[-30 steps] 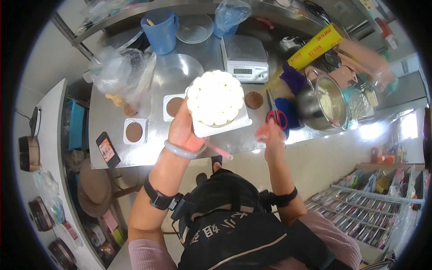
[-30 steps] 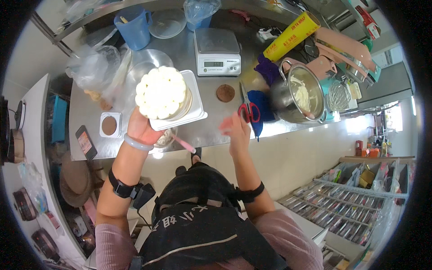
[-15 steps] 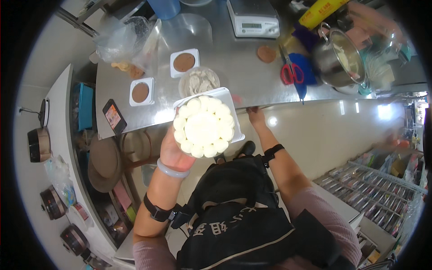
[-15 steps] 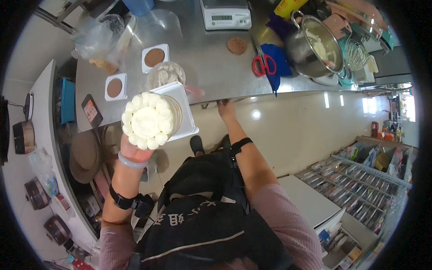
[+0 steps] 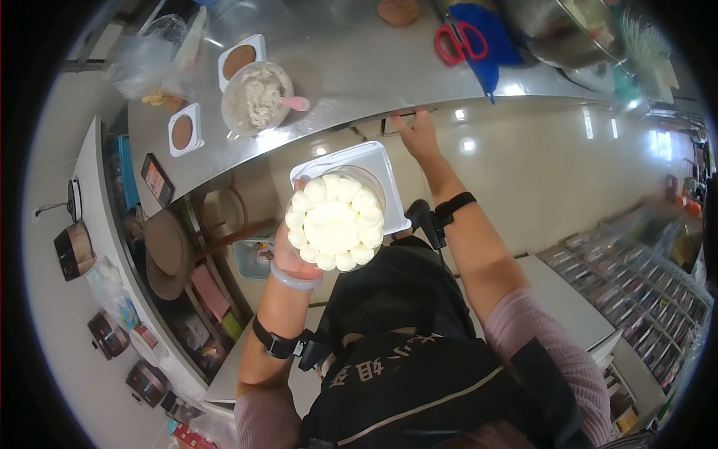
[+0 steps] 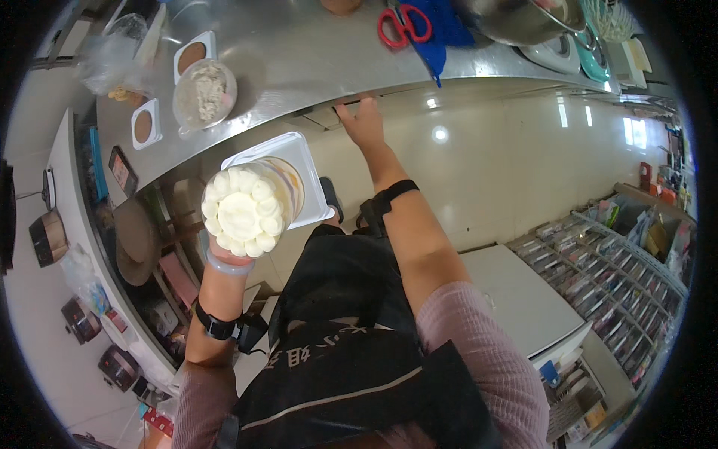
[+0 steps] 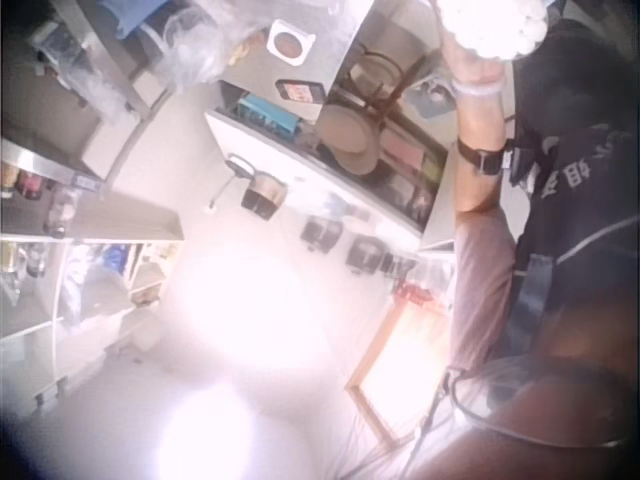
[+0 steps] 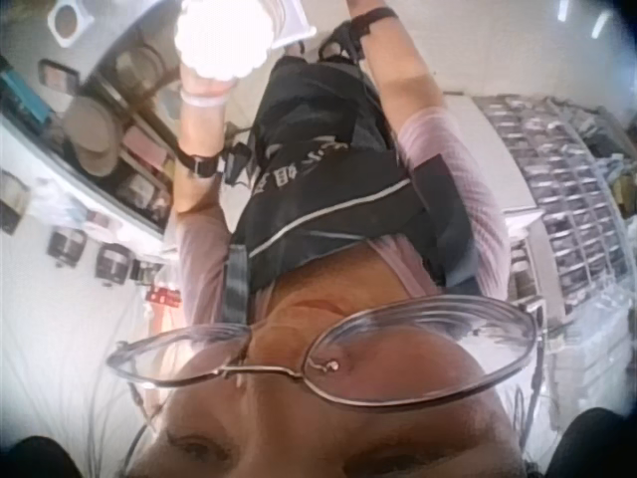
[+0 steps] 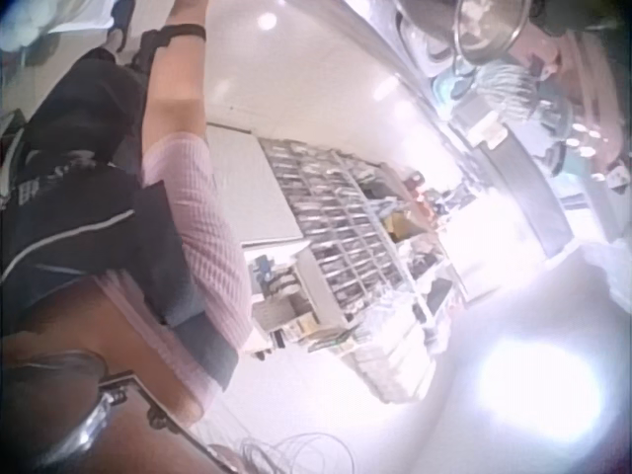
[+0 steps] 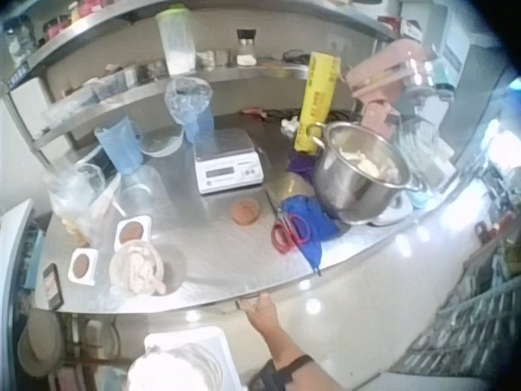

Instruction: The person mixes cream in a small bowl with a spatula, sifts cocoa powder over it using a strainer, and then adds scoops of yellow batter into individual plastic cups. They use a scale to weigh the portions, cut a plastic bag with scissors, and place one finished dessert cup into a refrigerator.

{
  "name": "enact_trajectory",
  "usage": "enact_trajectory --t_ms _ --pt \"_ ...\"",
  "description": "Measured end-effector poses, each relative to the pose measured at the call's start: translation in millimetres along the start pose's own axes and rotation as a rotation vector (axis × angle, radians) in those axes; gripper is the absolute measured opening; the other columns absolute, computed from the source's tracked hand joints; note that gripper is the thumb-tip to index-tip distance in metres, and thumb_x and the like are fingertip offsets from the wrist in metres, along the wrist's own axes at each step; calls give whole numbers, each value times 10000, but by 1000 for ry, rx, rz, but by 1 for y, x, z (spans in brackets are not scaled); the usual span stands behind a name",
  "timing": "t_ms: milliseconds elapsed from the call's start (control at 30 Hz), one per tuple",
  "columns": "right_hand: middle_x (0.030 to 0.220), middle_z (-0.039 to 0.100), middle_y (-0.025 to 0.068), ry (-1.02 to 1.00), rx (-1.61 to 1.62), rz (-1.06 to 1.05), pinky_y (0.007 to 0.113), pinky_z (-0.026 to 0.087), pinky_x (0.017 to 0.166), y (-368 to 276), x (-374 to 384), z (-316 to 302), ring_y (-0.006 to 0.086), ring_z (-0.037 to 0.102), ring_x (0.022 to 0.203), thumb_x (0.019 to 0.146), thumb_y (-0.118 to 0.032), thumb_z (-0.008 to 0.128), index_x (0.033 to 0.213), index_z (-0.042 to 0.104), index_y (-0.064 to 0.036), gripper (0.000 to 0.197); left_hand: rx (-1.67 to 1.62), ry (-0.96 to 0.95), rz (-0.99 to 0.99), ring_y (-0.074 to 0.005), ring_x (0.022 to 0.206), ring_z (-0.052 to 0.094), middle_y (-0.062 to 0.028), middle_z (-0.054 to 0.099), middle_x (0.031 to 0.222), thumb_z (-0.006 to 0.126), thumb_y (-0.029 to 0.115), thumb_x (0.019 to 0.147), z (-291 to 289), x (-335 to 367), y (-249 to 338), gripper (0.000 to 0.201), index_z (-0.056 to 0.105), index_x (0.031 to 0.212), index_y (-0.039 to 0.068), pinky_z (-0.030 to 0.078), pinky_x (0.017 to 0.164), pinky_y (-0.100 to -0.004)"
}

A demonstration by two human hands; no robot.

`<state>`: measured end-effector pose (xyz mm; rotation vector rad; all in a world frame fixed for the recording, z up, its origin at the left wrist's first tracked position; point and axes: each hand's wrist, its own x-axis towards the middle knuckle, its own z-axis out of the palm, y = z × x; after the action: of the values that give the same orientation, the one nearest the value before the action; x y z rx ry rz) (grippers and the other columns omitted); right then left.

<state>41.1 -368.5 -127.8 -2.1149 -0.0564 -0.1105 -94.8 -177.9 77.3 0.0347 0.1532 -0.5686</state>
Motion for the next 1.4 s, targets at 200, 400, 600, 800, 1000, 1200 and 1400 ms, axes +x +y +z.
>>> enact_trajectory --t_ms 200,400,600,800,1000,1200,1400 --pt "768 506 179 -117 -107 254 399 415 633 17 -127 -72 347 503 730 777 -345 642 822 476 15 398 44 79 -85 -277 1007 566 -123 574 1116 387 422 916 -24 37 -32 470 510 1155 37 457 881 -406" --pt "965 472 305 -226 -424 647 448 409 793 46 -251 -200 437 482 896 744 -328 662 928 464 94 501 -18 241 -130 -288 1013 565 -133 573 1124 378 433 914 -87 97 -73 494 493 1181 34 451 889 -422" --pt "1099 420 348 -61 -482 842 452 361 901 104 -317 -278 477 419 1026 715 -226 686 1116 367 154 638 1701 152 31 -205 987 581 -64 598 1085 455 348 895 -219 141 -92 437 485 1182 20 463 877 -366" --pt "941 513 202 245 -499 824 355 437 750 58 -246 -324 319 535 845 691 -36 683 1052 473 37 424 1900 317 36 -156 1087 470 -33 494 1209 495 318 847 -311 201 -108 464 414 1246 95 326 981 -330" --pt "740 590 82 89 563 883 263 457 570 151 -146 -223 150 592 637 861 -136 543 1129 506 -14 297 633 446 -110 -214 1176 438 -61 456 1285 455 354 880 -343 266 -123 497 388 1283 70 322 1014 -348" --pt "970 588 85 101 1046 938 238 472 625 248 -65 -125 135 604 733 918 -194 467 1258 389 7 402 601 581 -137 -274 1212 390 -81 410 1320 508 498 811 -374 329 -112 620 395 1283 112 341 1002 -455" --pt "810 619 88 229 1018 731 255 488 590 255 -47 -52 136 612 674 882 -88 519 1186 457 -14 319 705 346 -42 -282 1174 425 -111 453 1270 539 442 812 -404 317 -72 563 435 1239 89 379 976 -425"
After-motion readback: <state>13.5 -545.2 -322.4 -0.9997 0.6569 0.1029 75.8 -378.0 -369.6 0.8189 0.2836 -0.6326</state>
